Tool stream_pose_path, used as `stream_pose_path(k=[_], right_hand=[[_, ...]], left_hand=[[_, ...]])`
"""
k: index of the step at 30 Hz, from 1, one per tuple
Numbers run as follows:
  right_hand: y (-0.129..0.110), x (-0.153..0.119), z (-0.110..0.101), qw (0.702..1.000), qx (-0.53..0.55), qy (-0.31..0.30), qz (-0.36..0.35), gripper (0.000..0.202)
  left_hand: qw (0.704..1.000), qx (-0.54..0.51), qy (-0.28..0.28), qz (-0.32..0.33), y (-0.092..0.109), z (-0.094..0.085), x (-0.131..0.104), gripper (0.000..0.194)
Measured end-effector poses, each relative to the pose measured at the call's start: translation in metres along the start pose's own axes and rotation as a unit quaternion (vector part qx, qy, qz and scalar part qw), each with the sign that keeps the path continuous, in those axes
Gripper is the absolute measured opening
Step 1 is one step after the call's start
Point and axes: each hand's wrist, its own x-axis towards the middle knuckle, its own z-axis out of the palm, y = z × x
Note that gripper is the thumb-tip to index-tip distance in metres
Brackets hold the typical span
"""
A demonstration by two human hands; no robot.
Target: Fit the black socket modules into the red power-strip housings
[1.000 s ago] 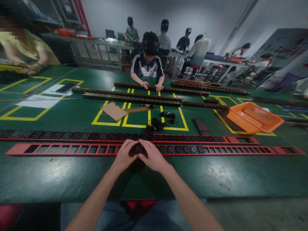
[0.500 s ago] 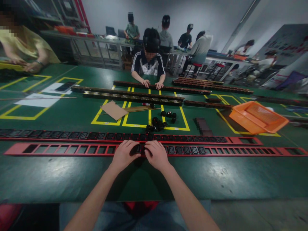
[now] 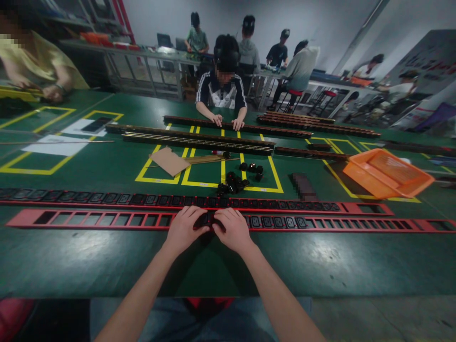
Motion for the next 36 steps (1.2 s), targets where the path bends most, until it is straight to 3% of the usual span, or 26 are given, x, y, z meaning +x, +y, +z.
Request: stream_pose_path(k=[10, 22, 36], right_hand=[[-0.0013, 0.0003, -0.0019, 1.0, 0.0, -0.01, 0.007, 0.019], [-0.0031, 0.0019, 0.0, 0.999, -0.034, -0.032, 0.004, 0.041], [-0.0069, 0.0041, -0.0031, 0.999, -0.028, -0.043, 0.003, 0.036]], left_hand=[[1.0, 0.012, -0.002, 0.001, 0.0022, -0.0011, -0.0015, 0.038], [0.999, 0.031, -0.017, 0.003, -0.0008, 0.0016, -0.0032, 0.038], [0.999, -0.005, -0.035, 0.007, 0.0008, -0.0062, -0.006, 0.04]])
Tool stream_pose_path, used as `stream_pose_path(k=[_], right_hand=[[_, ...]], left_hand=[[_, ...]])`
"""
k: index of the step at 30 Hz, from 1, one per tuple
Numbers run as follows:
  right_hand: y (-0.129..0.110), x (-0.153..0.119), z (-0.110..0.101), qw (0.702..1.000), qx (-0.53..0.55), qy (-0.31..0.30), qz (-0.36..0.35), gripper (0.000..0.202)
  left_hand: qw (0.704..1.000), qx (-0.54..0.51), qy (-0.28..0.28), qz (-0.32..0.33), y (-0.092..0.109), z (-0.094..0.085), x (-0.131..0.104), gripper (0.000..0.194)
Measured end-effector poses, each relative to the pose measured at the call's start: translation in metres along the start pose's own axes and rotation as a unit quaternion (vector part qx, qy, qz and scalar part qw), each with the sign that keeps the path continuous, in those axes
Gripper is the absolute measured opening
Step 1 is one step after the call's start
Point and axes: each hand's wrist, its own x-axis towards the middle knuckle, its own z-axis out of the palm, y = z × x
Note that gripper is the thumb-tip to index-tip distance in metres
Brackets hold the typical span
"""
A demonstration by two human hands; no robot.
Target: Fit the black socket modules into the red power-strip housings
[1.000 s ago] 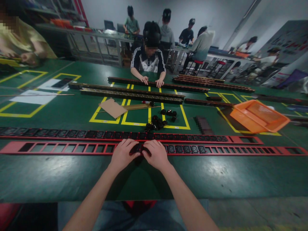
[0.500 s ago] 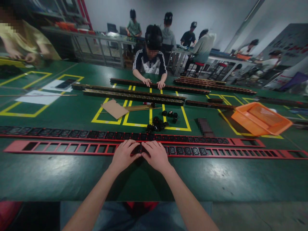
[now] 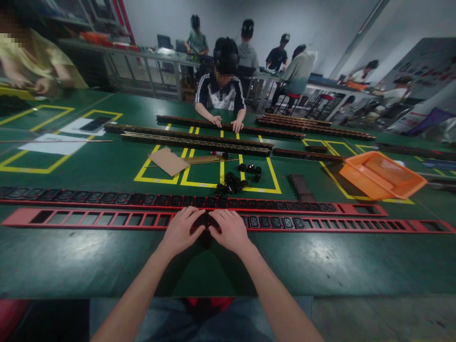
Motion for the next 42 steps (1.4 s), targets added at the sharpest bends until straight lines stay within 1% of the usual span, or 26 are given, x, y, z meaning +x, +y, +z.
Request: stream_pose_path(k=[3, 8, 21, 30, 35, 42], right_hand=[[-0.001, 0.0, 0.0, 1.0, -0.004, -0.002, 0.004, 0.037], [-0.001, 0.001, -0.001, 0.999, -0.026, -0.021, 0.014, 0.033], [-0.003, 0.001, -0.003, 0.998, -0.051, -0.041, 0.006, 0.034], [-0.003, 0.003, -0.003, 0.997, -0.058, -0.04, 0.003, 0.033], [-0.003, 0.004, -0.003, 0.998, -0.04, -0.038, 0.012, 0.032], [-0.003, 0.006, -0.003, 0.999, -0.018, -0.04, 0.027, 0.029]], left_hand=[[1.0, -0.01, 0.002, -0.002, -0.001, 0.0, 0.0, 0.035], [1.0, -0.021, 0.005, 0.003, -0.003, 0.0, 0.0, 0.033], [0.998, -0.061, -0.026, -0.014, -0.009, 0.002, 0.005, 0.03], [0.993, -0.107, -0.049, -0.03, -0.013, 0.0, 0.011, 0.03], [0.989, -0.122, -0.065, -0.048, -0.01, -0.004, 0.016, 0.026], [0.988, -0.109, -0.079, -0.073, -0.004, -0.008, 0.02, 0.024]])
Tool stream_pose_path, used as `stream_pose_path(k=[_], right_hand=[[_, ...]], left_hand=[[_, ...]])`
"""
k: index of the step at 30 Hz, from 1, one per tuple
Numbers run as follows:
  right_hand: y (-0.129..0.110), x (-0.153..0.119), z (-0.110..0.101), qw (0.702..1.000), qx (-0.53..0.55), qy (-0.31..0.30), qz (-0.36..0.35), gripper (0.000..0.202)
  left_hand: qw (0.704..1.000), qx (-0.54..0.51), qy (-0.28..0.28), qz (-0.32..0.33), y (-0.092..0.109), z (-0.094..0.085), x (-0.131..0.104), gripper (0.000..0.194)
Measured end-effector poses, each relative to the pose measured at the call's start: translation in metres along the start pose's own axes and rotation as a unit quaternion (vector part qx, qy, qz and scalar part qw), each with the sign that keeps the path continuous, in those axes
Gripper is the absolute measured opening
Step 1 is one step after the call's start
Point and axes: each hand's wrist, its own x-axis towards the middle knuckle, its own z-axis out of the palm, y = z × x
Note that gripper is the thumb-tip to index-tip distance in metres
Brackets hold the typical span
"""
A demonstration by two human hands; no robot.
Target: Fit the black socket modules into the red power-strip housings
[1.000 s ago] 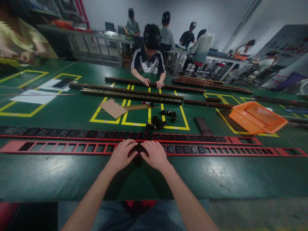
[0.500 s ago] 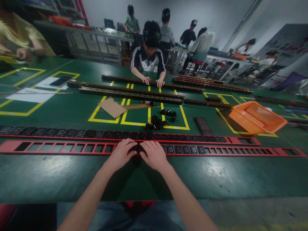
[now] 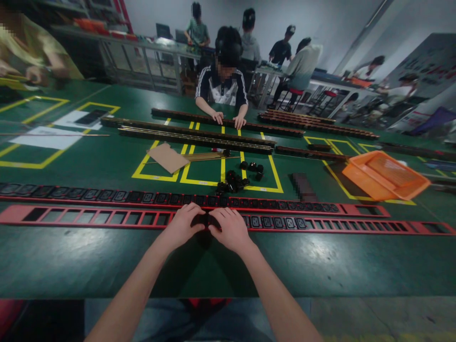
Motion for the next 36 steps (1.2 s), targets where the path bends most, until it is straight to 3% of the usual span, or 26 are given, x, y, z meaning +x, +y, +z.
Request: stream_pose_path(k=[13, 20, 24, 29, 36], right_hand=[[0.0, 0.001, -0.003, 1.0, -0.001, -0.014, 0.01, 0.03], [0.0, -0.001, -0.003, 1.0, 0.0, -0.013, 0.012, 0.034], [0.001, -0.002, -0.001, 1.0, 0.014, 0.003, 0.023, 0.03], [0.002, -0.002, -0.001, 1.0, 0.021, 0.006, 0.009, 0.03], [0.006, -0.003, -0.002, 0.999, 0.035, -0.001, -0.004, 0.035]], left_hand=[[0.998, 0.057, -0.017, -0.015, 0.008, -0.003, -0.001, 0.029], [0.984, 0.179, 0.002, -0.003, 0.024, -0.008, -0.007, 0.035], [0.983, 0.184, -0.014, 0.014, 0.031, -0.006, -0.003, 0.036], [0.977, 0.211, -0.04, -0.011, 0.033, -0.004, 0.004, 0.03], [0.974, 0.224, -0.037, -0.013, 0.033, -0.007, 0.0, 0.033]])
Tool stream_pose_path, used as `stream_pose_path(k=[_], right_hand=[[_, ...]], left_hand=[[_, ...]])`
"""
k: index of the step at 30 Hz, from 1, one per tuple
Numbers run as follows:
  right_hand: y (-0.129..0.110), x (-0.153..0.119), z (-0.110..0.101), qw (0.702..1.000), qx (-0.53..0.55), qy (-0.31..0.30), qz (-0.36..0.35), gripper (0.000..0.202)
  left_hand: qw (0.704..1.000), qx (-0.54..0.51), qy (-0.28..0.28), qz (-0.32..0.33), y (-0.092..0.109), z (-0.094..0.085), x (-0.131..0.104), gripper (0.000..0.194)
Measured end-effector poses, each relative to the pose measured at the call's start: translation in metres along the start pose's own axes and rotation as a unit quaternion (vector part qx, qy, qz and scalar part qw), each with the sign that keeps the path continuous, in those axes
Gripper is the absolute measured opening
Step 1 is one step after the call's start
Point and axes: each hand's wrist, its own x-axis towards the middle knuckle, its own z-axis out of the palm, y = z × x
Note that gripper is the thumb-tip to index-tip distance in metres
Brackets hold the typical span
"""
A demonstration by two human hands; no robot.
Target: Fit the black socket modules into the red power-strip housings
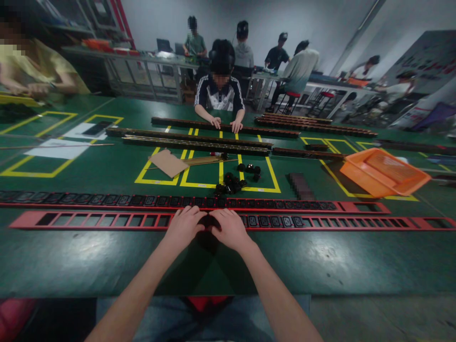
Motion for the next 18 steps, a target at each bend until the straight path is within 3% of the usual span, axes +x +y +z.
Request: stream_pose_path(k=[4, 12, 18], right_hand=[[0.003, -0.001, 0.002, 1.0, 0.017, 0.006, -0.01, 0.039], [0.005, 0.002, -0.003, 0.999, 0.015, -0.037, -0.014, 0.029], [0.008, 0.003, -0.001, 1.0, 0.005, -0.029, 0.0, 0.034]], left_hand=[[1.0, 0.015, -0.014, -0.003, 0.004, -0.004, 0.001, 0.032], [0.996, 0.086, 0.019, 0.007, 0.026, -0.005, 0.001, 0.018], [0.997, 0.082, 0.013, 0.001, 0.022, -0.008, 0.001, 0.019]])
